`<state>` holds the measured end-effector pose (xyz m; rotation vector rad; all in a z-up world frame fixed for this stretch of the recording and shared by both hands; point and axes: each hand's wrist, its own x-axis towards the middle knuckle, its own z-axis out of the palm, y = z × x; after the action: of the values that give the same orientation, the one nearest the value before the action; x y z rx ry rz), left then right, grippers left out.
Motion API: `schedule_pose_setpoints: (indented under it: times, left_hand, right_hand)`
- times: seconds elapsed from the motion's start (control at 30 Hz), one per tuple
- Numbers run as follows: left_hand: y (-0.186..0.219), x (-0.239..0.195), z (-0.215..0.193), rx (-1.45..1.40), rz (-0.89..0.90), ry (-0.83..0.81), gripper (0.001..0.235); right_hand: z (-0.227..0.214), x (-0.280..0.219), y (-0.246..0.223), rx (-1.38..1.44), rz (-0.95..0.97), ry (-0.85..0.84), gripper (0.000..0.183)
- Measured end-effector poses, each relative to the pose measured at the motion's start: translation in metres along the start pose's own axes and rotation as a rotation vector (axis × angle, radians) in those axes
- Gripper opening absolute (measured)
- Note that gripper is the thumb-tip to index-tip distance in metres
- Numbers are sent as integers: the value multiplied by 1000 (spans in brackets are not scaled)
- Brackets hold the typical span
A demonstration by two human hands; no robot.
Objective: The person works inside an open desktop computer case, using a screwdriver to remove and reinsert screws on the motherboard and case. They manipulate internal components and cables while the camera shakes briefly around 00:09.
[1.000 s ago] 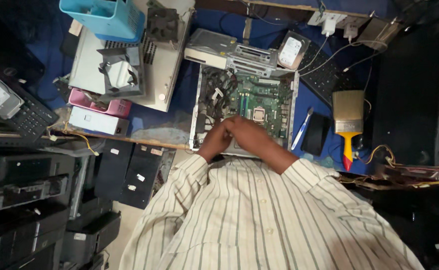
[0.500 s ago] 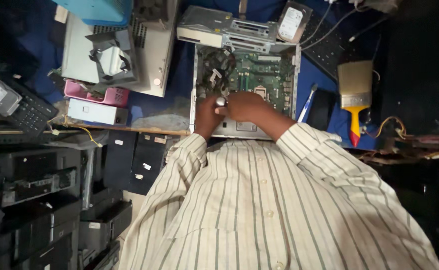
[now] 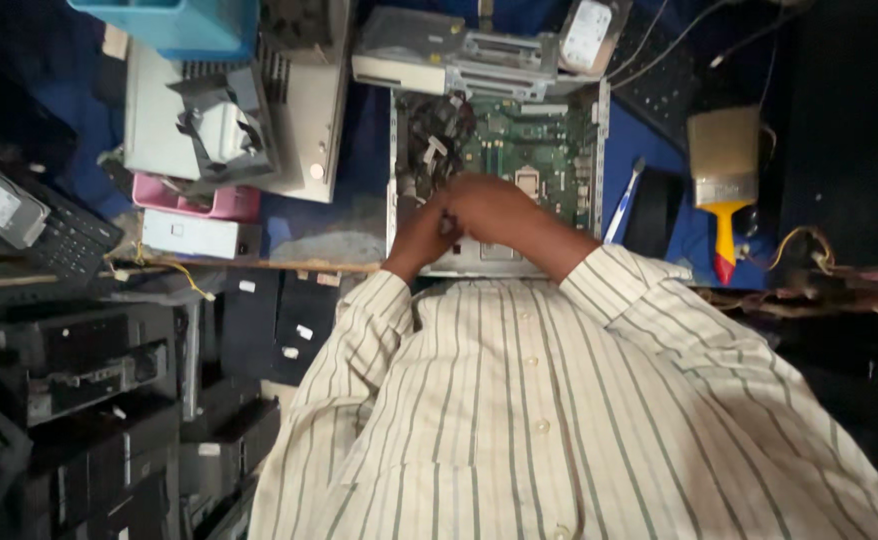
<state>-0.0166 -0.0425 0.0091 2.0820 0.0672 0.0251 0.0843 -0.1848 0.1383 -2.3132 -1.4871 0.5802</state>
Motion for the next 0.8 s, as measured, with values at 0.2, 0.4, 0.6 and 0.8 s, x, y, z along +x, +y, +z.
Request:
schedule_pose_setpoints:
  times: [0.2,0.4,0.6,0.8]
  left_hand:
    - [-9,-3,4,-110,-51,-72,38]
    - [10,-15,-13,96,-12,304,37]
    - [-3,-34,-16,-456,-151,426,28]
    - [-20,-51,8,-496,-122,496,32]
  right_hand:
    - [-6,-6,0,-26,40,-93,35]
    - [-16,-35,17,383,1,158,63]
    - [22,-84,71,275,373,135,42]
    - [95,-83,76,216,454,84,35]
